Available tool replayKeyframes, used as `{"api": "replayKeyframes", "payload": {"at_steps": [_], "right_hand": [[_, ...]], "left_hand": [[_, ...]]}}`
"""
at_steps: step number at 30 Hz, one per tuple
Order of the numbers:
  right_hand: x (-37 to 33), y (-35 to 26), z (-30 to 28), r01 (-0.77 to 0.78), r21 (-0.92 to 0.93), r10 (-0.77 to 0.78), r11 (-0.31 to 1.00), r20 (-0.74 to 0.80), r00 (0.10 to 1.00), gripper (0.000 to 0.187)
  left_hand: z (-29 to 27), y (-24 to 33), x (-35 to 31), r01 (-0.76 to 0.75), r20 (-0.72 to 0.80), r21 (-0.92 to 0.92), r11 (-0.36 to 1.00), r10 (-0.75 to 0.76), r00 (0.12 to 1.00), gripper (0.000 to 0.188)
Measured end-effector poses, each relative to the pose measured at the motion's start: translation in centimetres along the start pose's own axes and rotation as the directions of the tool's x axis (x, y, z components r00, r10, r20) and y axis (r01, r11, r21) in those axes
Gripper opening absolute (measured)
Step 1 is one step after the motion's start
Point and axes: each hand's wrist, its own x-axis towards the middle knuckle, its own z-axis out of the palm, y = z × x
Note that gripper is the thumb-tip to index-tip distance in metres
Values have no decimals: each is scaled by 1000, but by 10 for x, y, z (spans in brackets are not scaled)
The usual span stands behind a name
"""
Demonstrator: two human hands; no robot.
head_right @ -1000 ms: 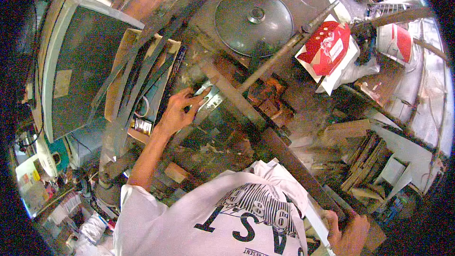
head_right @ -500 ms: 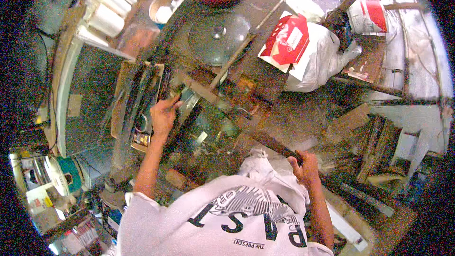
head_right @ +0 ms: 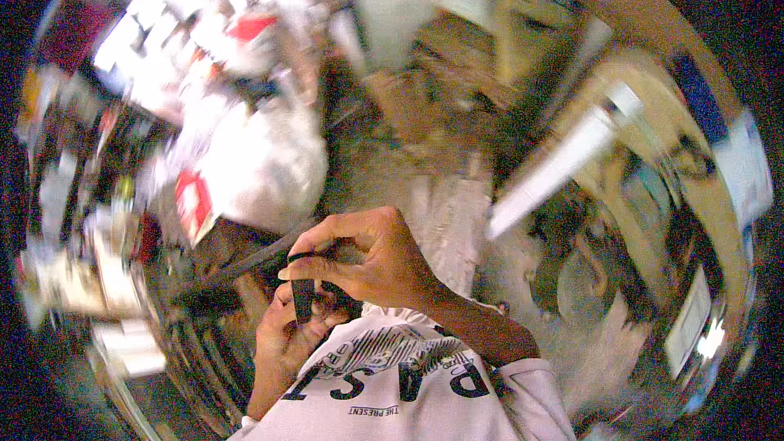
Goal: The person assembles a white plastic frame assembly by hand and using tools. They attach black strips to the frame, use a mallet to tap parts into place, and use a grinder to smooth a small metal component.
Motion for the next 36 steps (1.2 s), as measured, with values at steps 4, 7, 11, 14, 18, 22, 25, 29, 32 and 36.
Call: {"api": "replayKeyframes", "payload": {"at_steps": [4,7,11,14,18,22,25,29,32,36], "right_hand": [[-153,-56,-142,90,-192,-164,977,-419,893,17],[-275,-94,-208,-65,-208,-108,976,-719,687,20],[-426,-111,-253,-190,-301,-225,934,-913,340,20],[-509,-111,-238,-175,-223,-227,959,-974,-1,14],[-592,-112,-208,-252,-151,-260,956,-835,-485,16],[-671,-117,-200,-367,-93,-349,926,-584,-733,20],[-739,-120,-223,-334,0,-291,942,-492,-820,25],[-864,-111,-305,-377,246,-144,893,-637,-758,29],[-972,-86,-418,-602,20,-424,798,-692,-584,22],[-1088,-60,-548,-798,-24,-476,603,-813,-335,19]], "left_hand": [[114,-128,51,41,175,493,869,-145,974,36],[206,-230,68,-362,462,828,429,-155,873,28],[291,-365,66,-456,540,842,289,-458,706,21],[309,-444,53,-600,569,767,229,-674,470,19],[338,-542,10,-681,610,609,406,-789,74,18],[360,-647,-40,-519,587,607,602,-780,-219,17],[368,-724,-71,-418,507,721,552,-832,-223,17],[371,-842,-77,-238,285,927,289,-957,-53,20],[360,-919,-63,-161,176,976,150,-971,164,24],[376,-982,-66,-283,208,953,106,-910,358,31]]}}
